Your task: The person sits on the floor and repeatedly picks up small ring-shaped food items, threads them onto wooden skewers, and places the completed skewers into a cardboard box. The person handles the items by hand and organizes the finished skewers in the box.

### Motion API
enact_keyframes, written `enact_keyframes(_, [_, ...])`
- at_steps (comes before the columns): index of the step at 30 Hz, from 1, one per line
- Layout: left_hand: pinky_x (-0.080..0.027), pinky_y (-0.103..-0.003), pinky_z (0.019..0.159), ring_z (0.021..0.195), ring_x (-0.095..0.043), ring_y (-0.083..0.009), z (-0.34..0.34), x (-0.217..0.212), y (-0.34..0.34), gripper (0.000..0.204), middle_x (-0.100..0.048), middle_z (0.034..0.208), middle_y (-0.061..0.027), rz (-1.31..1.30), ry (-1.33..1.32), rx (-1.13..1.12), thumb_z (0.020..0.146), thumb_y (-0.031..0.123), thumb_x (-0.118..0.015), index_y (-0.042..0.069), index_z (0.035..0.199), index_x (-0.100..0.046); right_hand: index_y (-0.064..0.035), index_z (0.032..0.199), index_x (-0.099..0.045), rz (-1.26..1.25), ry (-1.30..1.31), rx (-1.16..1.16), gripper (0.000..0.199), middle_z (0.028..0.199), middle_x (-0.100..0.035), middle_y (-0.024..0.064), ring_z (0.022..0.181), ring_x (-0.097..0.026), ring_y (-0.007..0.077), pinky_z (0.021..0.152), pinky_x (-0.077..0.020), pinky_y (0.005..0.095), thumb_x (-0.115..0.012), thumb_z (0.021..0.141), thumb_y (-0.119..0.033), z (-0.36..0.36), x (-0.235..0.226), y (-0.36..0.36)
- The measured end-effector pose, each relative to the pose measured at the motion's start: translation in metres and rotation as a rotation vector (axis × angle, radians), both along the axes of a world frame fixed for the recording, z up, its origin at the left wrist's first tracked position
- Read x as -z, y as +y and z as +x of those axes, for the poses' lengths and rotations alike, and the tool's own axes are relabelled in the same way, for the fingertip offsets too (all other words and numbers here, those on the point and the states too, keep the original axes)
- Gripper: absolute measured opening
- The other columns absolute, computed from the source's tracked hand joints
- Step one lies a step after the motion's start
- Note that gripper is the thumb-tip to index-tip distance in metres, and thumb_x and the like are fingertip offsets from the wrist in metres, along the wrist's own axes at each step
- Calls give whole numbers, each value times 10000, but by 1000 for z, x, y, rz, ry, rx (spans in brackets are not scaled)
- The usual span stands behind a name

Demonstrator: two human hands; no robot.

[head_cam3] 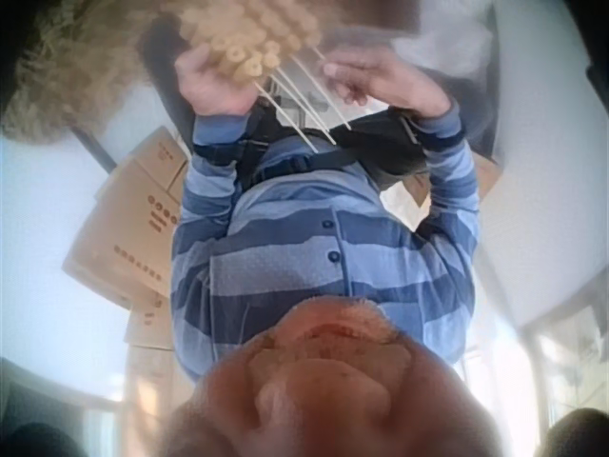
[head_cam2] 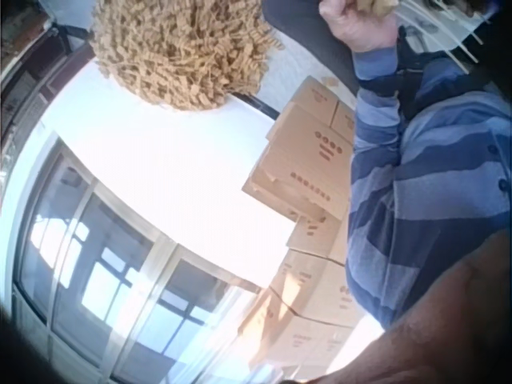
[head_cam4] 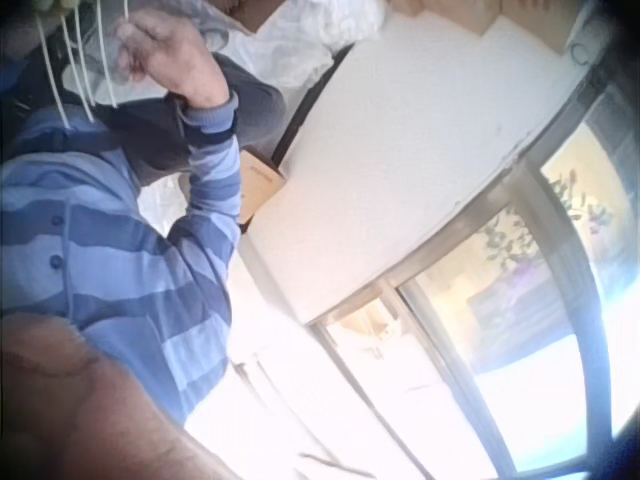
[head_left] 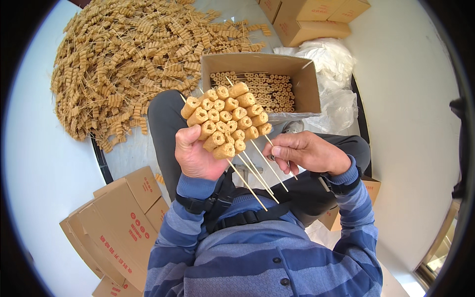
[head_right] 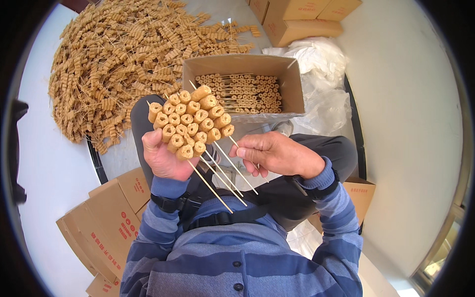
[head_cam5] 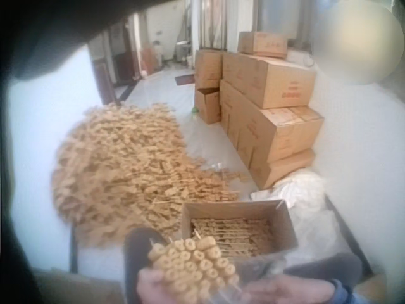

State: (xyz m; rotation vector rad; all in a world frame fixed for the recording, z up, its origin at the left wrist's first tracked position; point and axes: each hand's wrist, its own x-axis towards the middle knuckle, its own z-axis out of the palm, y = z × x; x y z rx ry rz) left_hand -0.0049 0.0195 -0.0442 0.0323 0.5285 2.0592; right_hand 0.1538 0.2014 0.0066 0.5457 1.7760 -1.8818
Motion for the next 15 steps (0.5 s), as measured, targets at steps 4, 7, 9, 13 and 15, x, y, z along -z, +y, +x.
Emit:
enact_keyframes(4, [-410,-541,1123,1313,-514,-394,11,-2,-4,836,-474,1460,-235,-37,33,26,805,378,-614,-12,1494,-346,-28,1201,-659,6,20,-6,316,705,-574,-12,612,-541,60,602,-490,228,-472,1086,-255,15,-2,-10])
enact_keyframes(7, [-413,-558,1115,1311,-512,-414,17,-2,-3,858,-467,1458,-255,-22,21,51,801,400,-612,-15,1499,-335,-29,1204,-646,-17,6,-12,308,706,-571,-10,617,-540,64,608,-493,234,-469,1087,-253,20,1,-16])
enact_keyframes(9, [-418,-573,1105,1311,-506,-431,20,0,-2,887,-468,1446,-268,-11,46,106,797,428,-608,-25,1504,-321,-30,1194,-631,-12,23,-21,302,705,-563,-11,624,-541,72,613,-498,244,-460,1089,-255,25,4,-19])
enact_keyframes(13, [-443,-581,1079,1290,-517,-449,22,0,0,926,-480,1423,-279,-30,70,158,790,464,-601,-40,1508,-304,-27,1208,-629,-48,19,22,312,722,-574,-8,641,-547,73,618,-500,242,-476,1083,-269,28,11,-24])
enact_keyframes(15, [-461,-571,1063,1269,-535,-447,22,-2,3,928,-489,1413,-276,-42,111,173,790,467,-600,-46,1504,-305,-29,1233,-627,-27,10,23,327,758,-594,6,672,-563,78,627,-504,238,-490,1077,-282,29,15,-24])
